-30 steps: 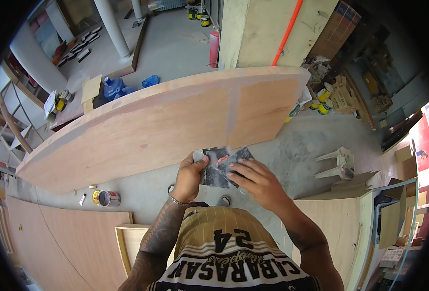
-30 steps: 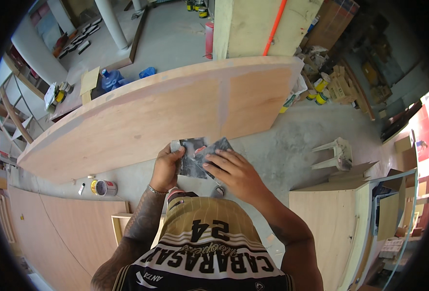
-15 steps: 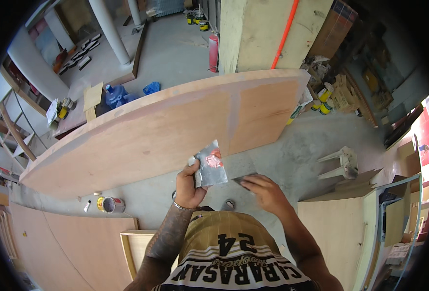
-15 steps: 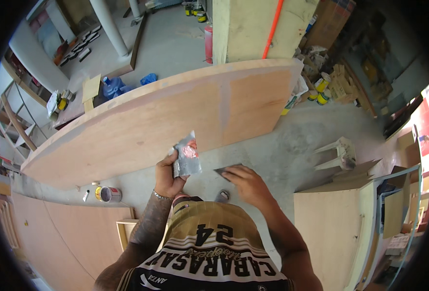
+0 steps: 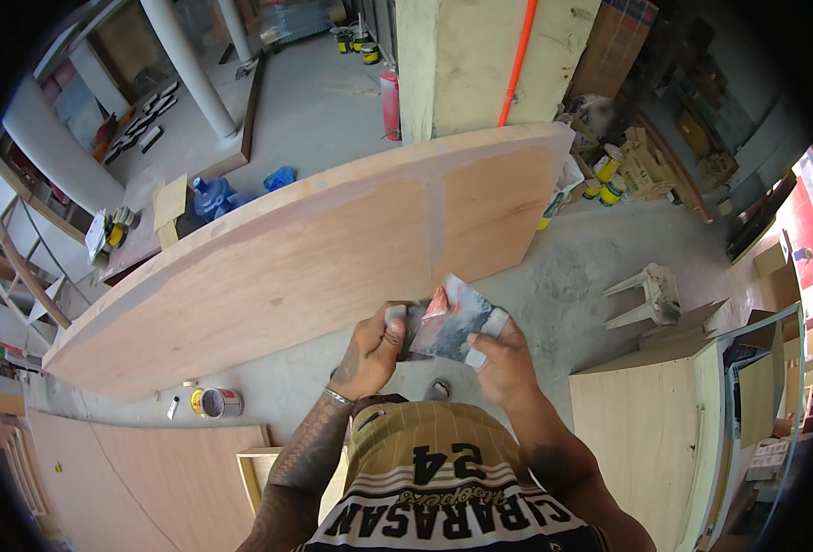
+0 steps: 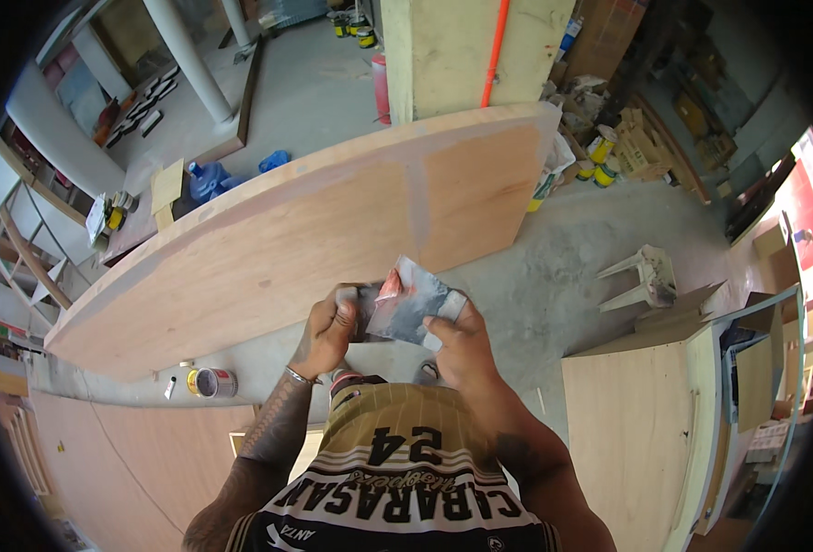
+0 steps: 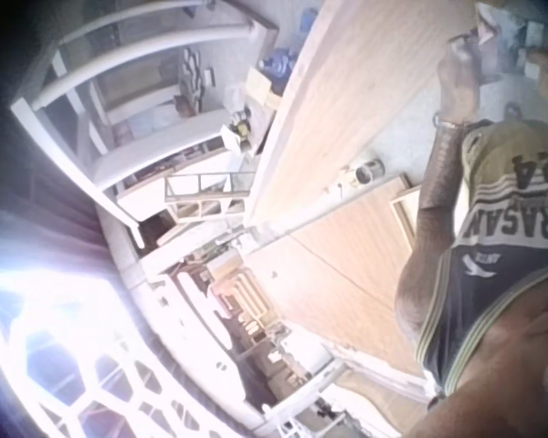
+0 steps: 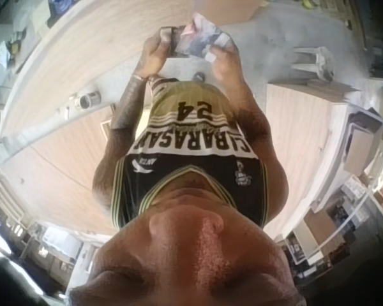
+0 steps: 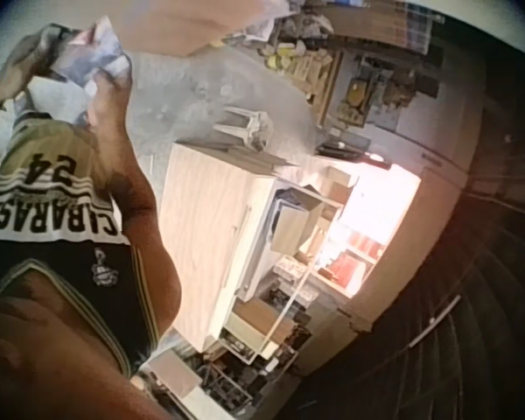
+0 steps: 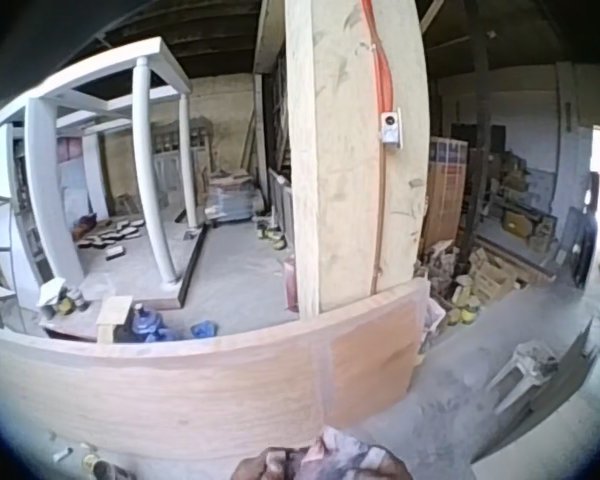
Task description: Applying wood filler/putty to a plywood surface and spreading it with tools.
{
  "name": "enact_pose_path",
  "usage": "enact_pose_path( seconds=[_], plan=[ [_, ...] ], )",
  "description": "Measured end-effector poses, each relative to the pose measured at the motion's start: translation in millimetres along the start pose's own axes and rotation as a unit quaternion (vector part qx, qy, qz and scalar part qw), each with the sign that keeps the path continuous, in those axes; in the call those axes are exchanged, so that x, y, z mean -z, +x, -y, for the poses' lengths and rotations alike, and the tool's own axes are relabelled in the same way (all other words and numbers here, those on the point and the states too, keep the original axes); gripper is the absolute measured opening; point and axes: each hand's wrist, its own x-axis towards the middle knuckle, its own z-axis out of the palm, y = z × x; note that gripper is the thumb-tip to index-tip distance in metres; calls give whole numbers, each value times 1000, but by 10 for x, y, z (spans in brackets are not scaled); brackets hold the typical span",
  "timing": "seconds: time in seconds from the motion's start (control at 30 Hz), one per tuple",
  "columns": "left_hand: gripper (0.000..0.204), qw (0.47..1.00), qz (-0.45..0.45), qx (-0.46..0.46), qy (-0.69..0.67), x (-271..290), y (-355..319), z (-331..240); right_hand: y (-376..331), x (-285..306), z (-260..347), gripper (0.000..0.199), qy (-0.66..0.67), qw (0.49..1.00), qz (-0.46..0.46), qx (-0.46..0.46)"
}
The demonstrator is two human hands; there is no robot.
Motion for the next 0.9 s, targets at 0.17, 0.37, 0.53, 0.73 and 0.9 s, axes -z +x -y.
enact_pose_path(
  seconds=[0.17, 0.37, 0.53, 0.73, 0.9],
  plan=[
    [35, 990, -35, 129, -48, 14, 8, 168, -227, -149, 295, 34, -352, 880, 43, 315],
    [26, 815, -25, 225, -533, -129, -24, -14, -13, -210, 192, 53, -508, 648, 246, 512],
    [31, 779, -65, 173, -599, 35, -35, 146, 74, 152, 112, 52, -627, 659, 233, 344],
    [38, 955, -193, -183, -131, -69, -33, 152, 74, 336, -5, 37, 80, 997, -15, -8],
    [34, 846, 12, -477, 238, -110, 77, -83, -193, -83, 241, 35, 249, 948, 29, -197]
  ],
)
